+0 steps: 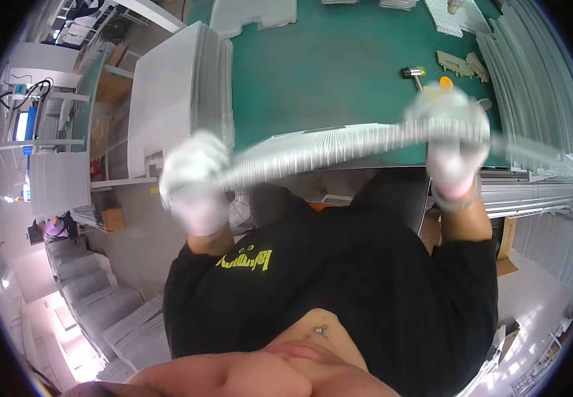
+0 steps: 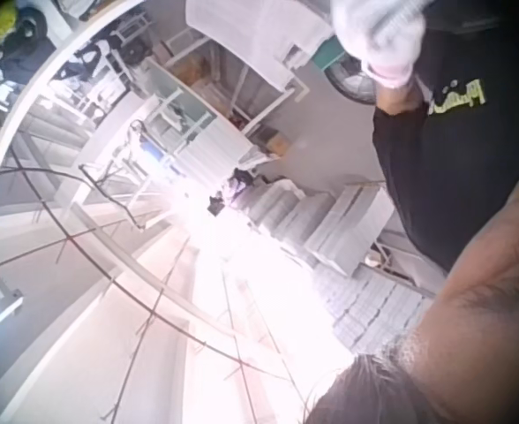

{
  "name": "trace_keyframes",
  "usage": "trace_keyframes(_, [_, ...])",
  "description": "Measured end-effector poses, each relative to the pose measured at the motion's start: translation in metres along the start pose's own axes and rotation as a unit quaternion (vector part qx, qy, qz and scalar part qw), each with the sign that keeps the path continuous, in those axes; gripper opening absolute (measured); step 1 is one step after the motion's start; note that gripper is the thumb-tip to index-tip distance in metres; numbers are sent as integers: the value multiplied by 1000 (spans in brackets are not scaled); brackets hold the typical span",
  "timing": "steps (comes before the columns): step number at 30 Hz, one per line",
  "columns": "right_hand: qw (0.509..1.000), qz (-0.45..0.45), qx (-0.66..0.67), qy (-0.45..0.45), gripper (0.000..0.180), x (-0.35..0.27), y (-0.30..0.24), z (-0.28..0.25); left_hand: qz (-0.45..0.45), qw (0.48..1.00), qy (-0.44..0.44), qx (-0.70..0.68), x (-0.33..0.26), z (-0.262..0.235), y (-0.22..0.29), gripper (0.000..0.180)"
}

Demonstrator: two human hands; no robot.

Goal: The person unpacks metal frame components and mesh material from a cardboard box. They assemble the parts by inserting the mesh into the frame and securing it with a rubber band. Finally, they use a power drill to attach a plastic cover to the assembled unit.

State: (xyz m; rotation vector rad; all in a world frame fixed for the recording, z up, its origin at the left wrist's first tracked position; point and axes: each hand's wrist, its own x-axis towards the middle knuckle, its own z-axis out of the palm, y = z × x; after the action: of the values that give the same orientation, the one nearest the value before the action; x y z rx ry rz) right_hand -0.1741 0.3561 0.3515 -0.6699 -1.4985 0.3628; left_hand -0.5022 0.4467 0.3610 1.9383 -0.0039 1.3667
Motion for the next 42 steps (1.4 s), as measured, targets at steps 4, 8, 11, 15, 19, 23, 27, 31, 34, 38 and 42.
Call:
trace_keyframes(4, [993, 66, -54, 76, 20, 27, 19, 6, -59, 974, 219, 23, 20, -3, -28, 14])
trace_keyframes(8, [974, 146, 88, 146, 9, 28, 32, 11, -98, 966, 230, 63, 27, 0, -43, 13])
trace_keyframes(11, [956, 187, 50, 222, 6, 20, 43, 13, -125, 957, 259, 45, 28, 6, -44, 15])
trace_keyframes(15, [955, 183, 19, 232, 16, 25, 43, 15, -137, 955, 241, 101, 17, 10, -46, 25])
trace_keyframes(19, [960, 184, -47, 206, 18, 30, 47, 16, -264, 937, 220, 69, -50, 21, -73, 49])
trace_keyframes(23, [961, 185, -7, 205, 6, 32, 47, 14, -307, 933, 183, 33, -45, 14, -48, 55])
trace_keyframes(27, [968, 182, -16, 172, 10, 31, 49, 10, -184, 965, 186, 16, 4, 2, -31, 40])
trace_keyframes(31, [953, 267, -124, 67, 18, 29, 42, -27, -188, 954, 229, 53, 18, 4, -48, 35])
trace_keyframes(34, [952, 271, -132, 47, 24, 14, 51, -86, -177, 950, 254, 32, 23, 11, -52, 31])
trace_keyframes(38, [805, 361, -452, -134, 33, -50, 93, -147, -292, 942, 148, 67, 2, 5, -58, 24])
trace_keyframes(42, [716, 304, -551, -301, 64, -65, 121, -150, -318, 924, 210, 36, -22, 14, -71, 27])
